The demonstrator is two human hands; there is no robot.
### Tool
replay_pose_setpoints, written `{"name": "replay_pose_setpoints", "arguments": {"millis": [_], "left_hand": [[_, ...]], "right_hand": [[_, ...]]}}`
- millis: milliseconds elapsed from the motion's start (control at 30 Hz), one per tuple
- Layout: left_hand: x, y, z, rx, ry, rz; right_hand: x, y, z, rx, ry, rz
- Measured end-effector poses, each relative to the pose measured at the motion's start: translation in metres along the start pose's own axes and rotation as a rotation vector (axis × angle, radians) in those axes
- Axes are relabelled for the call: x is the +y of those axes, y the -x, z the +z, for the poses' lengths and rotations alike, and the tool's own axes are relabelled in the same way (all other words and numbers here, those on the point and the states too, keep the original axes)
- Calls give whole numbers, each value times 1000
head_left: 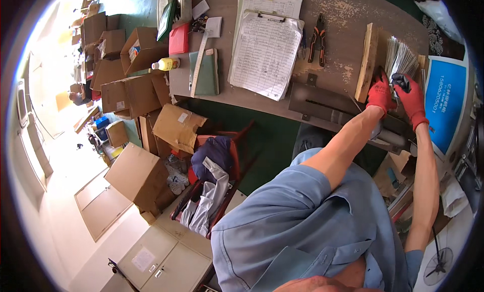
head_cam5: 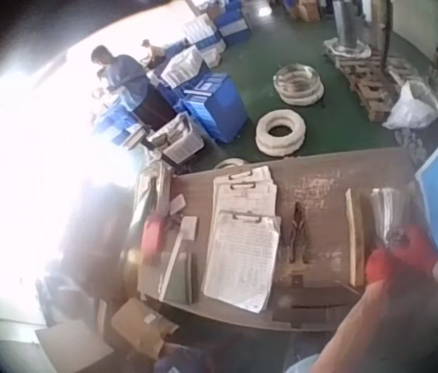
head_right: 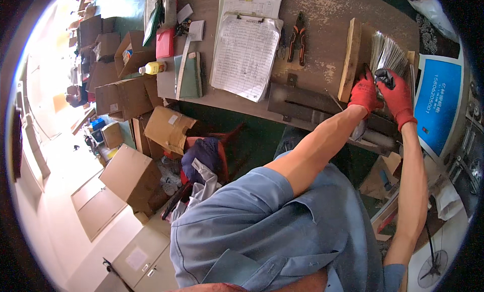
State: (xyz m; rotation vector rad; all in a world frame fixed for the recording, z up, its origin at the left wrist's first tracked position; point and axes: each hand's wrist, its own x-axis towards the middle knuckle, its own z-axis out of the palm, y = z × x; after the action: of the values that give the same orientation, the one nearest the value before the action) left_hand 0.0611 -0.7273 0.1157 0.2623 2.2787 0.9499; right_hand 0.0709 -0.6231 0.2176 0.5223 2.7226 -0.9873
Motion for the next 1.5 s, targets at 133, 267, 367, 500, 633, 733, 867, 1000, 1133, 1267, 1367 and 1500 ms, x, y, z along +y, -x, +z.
{"name": "replay_pose_setpoints", "arguments": {"millis": [133, 267, 367, 500, 633, 733, 867, 1000, 1133, 1267, 1367, 1500], "left_hand": [[4, 1, -5, -32, 41, -37], [-1, -2, 3, 4, 66, -24], [-2, -3, 8, -20, 119, -21], [5, 3, -7, -32, 77, -53], [6, 2, -7, -54, 42, -55], [5, 2, -7, -64, 62, -57], [0, 0, 0, -16, 65, -19], [-3, -4, 9, -17, 56, -35], [3, 2, -4, 1, 72, -42], [4, 5, 4, 115, 34, -26], [1, -1, 8, 31, 23, -57], [1, -3, 15, 68, -25, -77]], "right_hand": [[-13, 5, -12, 11, 132, -51], [-34, 8, -31, -6, 130, -26], [-6, -2, -35, 25, 188, -44], [-31, -11, -42, 57, 132, 6], [-44, -31, -45, -44, -44, 68], [-35, -47, -33, -49, -293, 137], [-31, -65, -15, -14, -513, 240], [-54, -64, -12, -47, -644, 356], [-62, -68, -9, -28, -671, 359], [-39, -86, 3, 5, -676, 369], [-27, -99, 19, 38, -736, 381], [-32, -105, 37, 145, -843, 425]]}}
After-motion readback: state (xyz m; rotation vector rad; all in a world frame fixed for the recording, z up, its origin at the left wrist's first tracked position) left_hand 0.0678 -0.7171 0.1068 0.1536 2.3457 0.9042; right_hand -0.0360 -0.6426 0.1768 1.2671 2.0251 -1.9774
